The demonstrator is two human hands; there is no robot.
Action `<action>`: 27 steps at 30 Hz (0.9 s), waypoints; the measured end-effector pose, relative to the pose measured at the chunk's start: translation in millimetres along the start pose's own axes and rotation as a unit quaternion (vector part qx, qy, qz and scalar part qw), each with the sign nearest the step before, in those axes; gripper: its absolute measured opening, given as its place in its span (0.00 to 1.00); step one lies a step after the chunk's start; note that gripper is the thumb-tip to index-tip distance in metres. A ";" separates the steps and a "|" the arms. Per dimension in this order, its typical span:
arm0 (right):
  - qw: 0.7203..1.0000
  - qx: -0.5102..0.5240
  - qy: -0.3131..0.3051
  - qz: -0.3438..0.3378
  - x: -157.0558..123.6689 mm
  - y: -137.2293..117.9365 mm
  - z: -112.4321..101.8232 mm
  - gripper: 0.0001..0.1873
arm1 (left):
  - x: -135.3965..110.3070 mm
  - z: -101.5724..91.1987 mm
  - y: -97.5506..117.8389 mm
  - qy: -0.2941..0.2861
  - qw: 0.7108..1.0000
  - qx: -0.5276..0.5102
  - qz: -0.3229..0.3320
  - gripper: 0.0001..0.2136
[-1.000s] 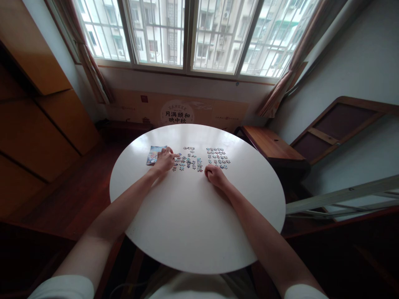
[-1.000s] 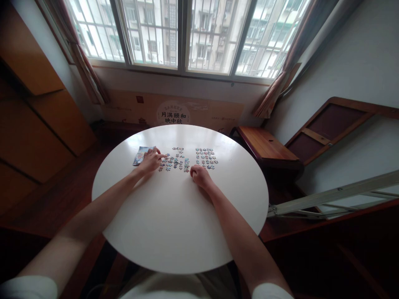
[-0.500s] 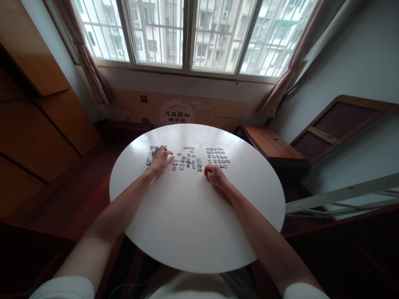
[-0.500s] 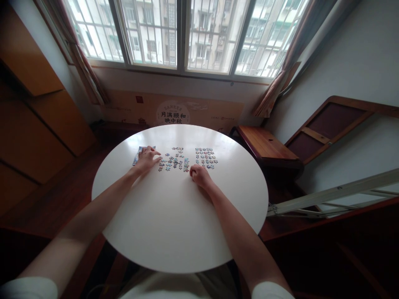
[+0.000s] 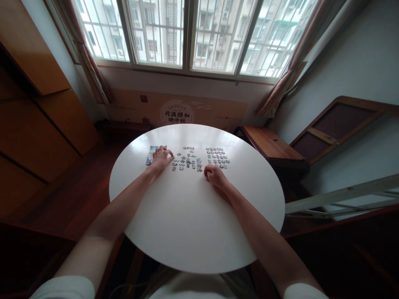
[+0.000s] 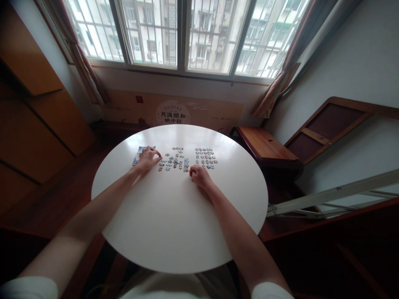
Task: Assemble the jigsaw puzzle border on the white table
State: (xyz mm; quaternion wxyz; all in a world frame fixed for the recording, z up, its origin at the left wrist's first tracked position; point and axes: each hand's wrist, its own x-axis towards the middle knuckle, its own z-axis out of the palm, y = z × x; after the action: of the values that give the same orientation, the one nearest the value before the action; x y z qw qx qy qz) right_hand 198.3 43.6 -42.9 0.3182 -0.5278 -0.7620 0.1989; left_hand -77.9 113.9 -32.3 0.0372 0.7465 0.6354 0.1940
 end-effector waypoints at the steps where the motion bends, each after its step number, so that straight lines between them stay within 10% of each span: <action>1: 1.000 0.000 0.000 0.000 -0.1 -0.2 -0.1 0.13 | -0.1 -0.3 0.1 0.006 1.000 -0.005 -0.001 0.09; 11: 1.000 0.003 0.008 -0.017 0.2 4.3 2.4 0.13 | -3.6 -5.0 15.5 0.041 0.973 -0.220 0.060 0.06; 19: 0.995 0.041 0.054 -0.074 -2.3 -7.1 5.6 0.15 | -38.6 12.1 75.1 -0.085 0.867 -0.470 0.140 0.15; 27: 0.992 0.062 0.025 -0.110 -4.8 -16.1 6.2 0.09 | -46.8 19.5 81.1 -0.103 0.857 -0.488 0.129 0.17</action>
State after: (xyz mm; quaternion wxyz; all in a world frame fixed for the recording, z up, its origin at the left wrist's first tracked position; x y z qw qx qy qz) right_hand 184.3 33.4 -38.4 0.3893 -0.4247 -0.7935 0.1960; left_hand -1.1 57.2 -37.2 0.4363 0.7239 0.3498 0.4041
